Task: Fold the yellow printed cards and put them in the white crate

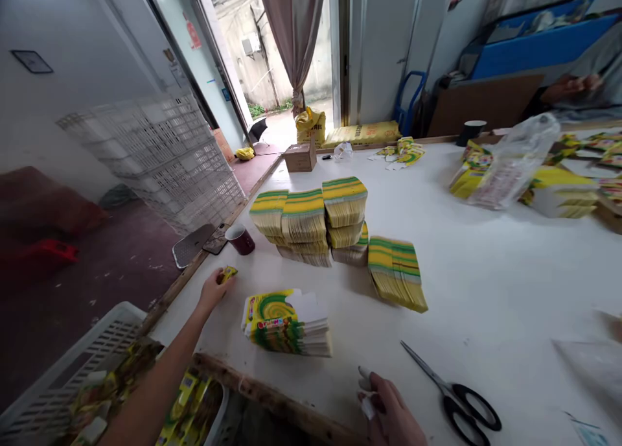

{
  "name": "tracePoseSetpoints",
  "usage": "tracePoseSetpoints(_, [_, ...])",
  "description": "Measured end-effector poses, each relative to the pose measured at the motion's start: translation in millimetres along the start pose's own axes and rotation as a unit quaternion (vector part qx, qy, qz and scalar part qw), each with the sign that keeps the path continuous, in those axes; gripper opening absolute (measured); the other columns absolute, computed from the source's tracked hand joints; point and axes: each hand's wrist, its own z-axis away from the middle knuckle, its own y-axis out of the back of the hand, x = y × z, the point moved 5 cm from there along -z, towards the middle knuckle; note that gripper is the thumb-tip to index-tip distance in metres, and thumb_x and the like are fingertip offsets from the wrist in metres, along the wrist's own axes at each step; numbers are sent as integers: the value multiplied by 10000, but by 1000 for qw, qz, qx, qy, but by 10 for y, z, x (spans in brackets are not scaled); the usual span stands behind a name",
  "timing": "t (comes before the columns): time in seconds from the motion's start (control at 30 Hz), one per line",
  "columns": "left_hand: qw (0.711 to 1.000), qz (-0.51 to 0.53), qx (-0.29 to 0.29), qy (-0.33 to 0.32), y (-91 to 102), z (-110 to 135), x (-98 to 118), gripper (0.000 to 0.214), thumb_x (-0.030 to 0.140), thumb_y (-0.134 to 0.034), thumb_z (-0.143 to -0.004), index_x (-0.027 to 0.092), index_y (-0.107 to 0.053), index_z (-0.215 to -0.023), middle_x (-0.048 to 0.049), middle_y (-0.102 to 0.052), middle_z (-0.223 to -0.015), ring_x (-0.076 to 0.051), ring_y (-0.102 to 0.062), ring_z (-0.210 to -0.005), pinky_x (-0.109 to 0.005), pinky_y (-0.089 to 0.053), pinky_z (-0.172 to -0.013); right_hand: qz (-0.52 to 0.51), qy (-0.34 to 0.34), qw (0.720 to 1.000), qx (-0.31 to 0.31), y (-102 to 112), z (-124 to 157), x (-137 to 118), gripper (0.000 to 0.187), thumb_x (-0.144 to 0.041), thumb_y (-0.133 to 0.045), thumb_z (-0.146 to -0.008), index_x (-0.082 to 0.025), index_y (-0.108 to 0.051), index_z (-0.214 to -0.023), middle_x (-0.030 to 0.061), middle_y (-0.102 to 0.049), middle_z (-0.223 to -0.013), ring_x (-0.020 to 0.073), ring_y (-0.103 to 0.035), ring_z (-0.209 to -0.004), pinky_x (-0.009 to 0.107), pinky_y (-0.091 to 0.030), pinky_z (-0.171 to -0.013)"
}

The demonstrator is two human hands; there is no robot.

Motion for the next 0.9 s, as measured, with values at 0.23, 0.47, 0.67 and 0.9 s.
tracePoseSetpoints(0.23, [940, 322, -42, 103, 20, 802, 230, 357, 390, -387, -951, 125, -599, -1063, -102, -680, -1001, -156, -667, -813, -321, -559, -750, -51, 6, 996, 70, 107, -202, -242, 250, -236, -495, -783, -183, -602, -1003, 60, -756, -823, 197, -739, -660, 249, -588, -589])
tracePoseSetpoints(0.47, [857, 480, -54, 180, 41, 1576, 329, 479, 386, -253, -976, 81, -616, -1050, -144, -713, -974, -158, -690, -779, -292, -577, -722, -72, 62, 993, 70, 165, -497, -637, 197, -296, -516, -872, -183, -580, -1020, 67, -727, -853, 177, -709, -682, 261, -575, -639])
tracePoseSetpoints(0.67, [847, 493, -71, 186, -15, 1893, 440, 398, 380, -411, -946, 70, -628, -1070, -159, -730, -951, -218, -705, -722, -346, -598, -637, -120, 104, 987, 39, 162, -659, -928, 165, -233, -525, -877, -206, -574, -1031, 41, -699, -860, 167, -675, -740, 249, -541, -671])
tracePoseSetpoints(0.9, [855, 431, -247, 146, -311, 2308, 698, 450, 492, -619, -813, 86, -700, -990, -133, -741, -823, -225, -693, -664, -290, -559, -579, -212, 121, 968, -61, 140, -787, -1441, 259, -190, -516, -875, -231, -513, -1131, 16, -626, -873, 150, -611, -763, 250, -510, -713])
